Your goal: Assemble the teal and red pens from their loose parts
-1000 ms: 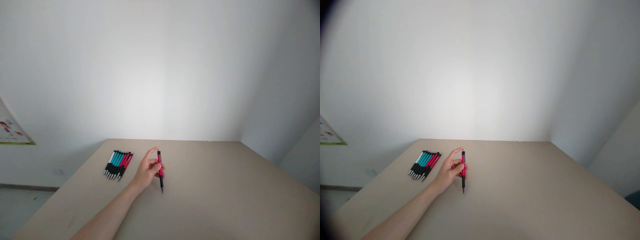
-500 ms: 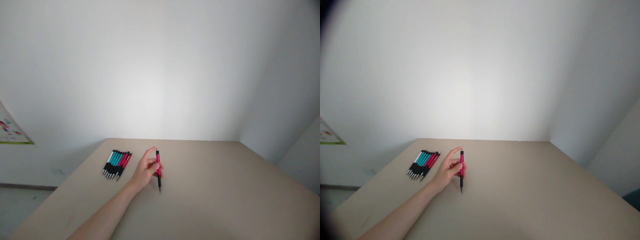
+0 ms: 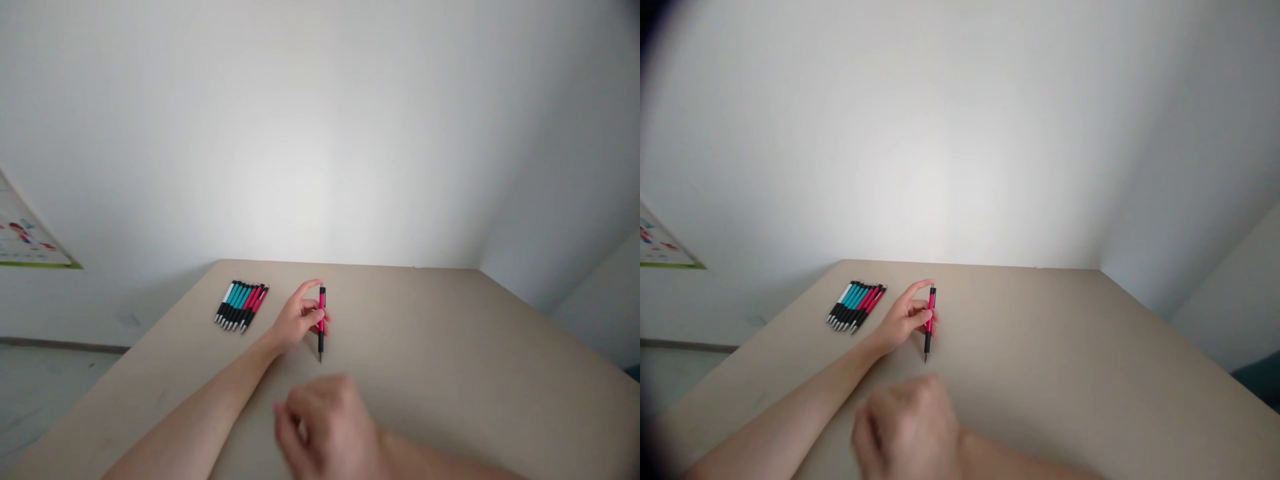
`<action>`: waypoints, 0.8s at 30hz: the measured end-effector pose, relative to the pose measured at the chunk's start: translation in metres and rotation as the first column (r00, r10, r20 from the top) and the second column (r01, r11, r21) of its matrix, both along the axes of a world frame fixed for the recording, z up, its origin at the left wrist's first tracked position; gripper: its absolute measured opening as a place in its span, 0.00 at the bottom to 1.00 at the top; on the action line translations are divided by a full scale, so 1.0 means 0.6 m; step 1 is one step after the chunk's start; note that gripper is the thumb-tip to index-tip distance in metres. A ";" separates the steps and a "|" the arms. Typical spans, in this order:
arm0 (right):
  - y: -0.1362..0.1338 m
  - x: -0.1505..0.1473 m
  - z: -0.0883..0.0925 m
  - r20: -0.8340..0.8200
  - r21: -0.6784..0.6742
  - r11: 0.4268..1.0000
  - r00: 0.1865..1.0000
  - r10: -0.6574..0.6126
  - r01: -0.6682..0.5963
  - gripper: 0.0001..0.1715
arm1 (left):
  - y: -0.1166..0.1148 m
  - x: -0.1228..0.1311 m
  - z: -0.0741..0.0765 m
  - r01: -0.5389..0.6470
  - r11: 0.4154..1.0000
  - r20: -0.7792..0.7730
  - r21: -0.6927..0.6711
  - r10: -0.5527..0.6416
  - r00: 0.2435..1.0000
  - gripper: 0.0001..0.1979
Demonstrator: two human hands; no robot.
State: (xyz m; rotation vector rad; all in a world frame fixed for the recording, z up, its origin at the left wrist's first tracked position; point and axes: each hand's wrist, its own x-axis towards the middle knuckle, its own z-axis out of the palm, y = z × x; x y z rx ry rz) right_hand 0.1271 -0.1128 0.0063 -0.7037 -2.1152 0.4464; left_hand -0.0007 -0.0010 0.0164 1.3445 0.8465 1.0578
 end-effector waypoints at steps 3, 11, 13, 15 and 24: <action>0.105 0.021 0.019 -0.155 -0.289 0.925 0.942 -0.299 0.246 0.22 | 0.005 -0.005 -0.004 0.017 1.000 -0.005 -0.017 -0.018 1.000 0.36; 0.199 0.025 -0.026 -0.194 -0.582 0.785 0.902 -0.387 0.212 0.14 | 0.009 -0.014 -0.011 0.019 0.998 0.015 -0.053 -0.019 1.000 0.35; 0.201 0.023 -0.029 -0.192 -0.594 0.784 0.914 -0.357 0.182 0.14 | 0.008 -0.015 -0.012 0.015 0.999 0.020 -0.041 -0.014 1.000 0.35; 0.202 0.023 -0.029 -0.195 -0.598 0.786 0.924 -0.329 0.154 0.15 | 0.006 -0.015 -0.013 0.023 0.999 0.017 -0.029 -0.023 1.000 0.35; 0.210 0.023 -0.032 -0.227 -0.598 0.795 0.931 -0.286 0.098 0.18 | 0.006 -0.017 -0.008 0.134 0.991 -0.034 -0.010 -0.134 0.990 0.35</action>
